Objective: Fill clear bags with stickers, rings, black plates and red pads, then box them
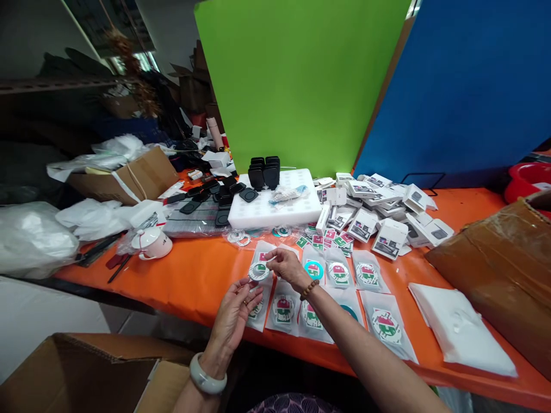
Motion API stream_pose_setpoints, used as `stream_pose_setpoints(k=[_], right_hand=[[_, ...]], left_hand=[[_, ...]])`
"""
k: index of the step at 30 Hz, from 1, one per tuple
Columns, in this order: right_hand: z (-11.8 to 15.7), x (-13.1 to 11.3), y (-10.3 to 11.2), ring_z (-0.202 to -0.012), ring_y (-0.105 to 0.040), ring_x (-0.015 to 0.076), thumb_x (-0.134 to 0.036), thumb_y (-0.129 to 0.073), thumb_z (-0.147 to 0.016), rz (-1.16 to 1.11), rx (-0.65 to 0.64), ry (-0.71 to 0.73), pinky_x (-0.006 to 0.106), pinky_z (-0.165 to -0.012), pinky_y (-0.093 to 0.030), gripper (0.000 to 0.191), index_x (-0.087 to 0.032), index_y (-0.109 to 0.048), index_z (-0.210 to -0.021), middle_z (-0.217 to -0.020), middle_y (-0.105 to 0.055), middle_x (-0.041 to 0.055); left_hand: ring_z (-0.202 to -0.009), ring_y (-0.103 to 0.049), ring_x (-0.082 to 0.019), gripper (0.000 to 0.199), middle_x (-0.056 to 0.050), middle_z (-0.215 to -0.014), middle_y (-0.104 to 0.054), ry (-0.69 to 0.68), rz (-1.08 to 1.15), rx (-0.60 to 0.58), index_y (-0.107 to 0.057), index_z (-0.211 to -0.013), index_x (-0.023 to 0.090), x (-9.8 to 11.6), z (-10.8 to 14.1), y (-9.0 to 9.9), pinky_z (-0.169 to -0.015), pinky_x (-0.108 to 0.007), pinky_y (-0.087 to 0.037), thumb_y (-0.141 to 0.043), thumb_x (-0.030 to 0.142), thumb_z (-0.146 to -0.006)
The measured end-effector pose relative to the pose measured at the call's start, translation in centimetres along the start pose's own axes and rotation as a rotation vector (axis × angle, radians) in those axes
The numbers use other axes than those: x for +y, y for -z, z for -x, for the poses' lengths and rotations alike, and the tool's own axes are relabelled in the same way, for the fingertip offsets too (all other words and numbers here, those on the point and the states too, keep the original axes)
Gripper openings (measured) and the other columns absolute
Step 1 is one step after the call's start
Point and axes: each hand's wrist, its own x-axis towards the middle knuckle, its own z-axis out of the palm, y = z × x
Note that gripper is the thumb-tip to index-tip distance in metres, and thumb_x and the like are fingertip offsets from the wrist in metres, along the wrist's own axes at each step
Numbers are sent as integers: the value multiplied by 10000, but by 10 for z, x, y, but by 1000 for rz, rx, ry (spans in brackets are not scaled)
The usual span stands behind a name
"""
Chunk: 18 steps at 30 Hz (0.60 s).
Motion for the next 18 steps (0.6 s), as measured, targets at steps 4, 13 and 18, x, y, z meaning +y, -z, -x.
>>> stream_pose_setpoints(k=[4, 13, 18], right_hand=[[-24, 15, -5, -484, -432, 93, -271, -567, -658, 246, 206, 110, 218, -466, -340, 186, -165, -585, -810, -562, -521, -42], [-34, 33, -11, -598, -509, 161, -181, -501, -688, 542, 335, 171, 270, -606, -370, 83, -196, -559, -746, -591, -545, -13], [-35, 31, -10, -643, -548, 158, -204, -484, -740, 631, 317, 159, 258, -629, -383, 63, -194, -544, -724, -647, -582, -1]], left_hand=[[-787, -675, -178, 323, -64, -868, -674, -41, 8, 62, -550, -880, 150, 8, -8, 4, -765, -286, -527, -792, 198, -672], [-774, -673, -161, 144, -70, -862, -668, -20, 43, 160, -552, -847, 148, 13, -9, 21, -761, -271, -534, -670, 107, -776], [-833, -673, -176, 121, -95, -928, -664, -104, -188, 113, -531, -869, 166, 13, -17, 28, -818, -306, -529, -628, 206, -808]])
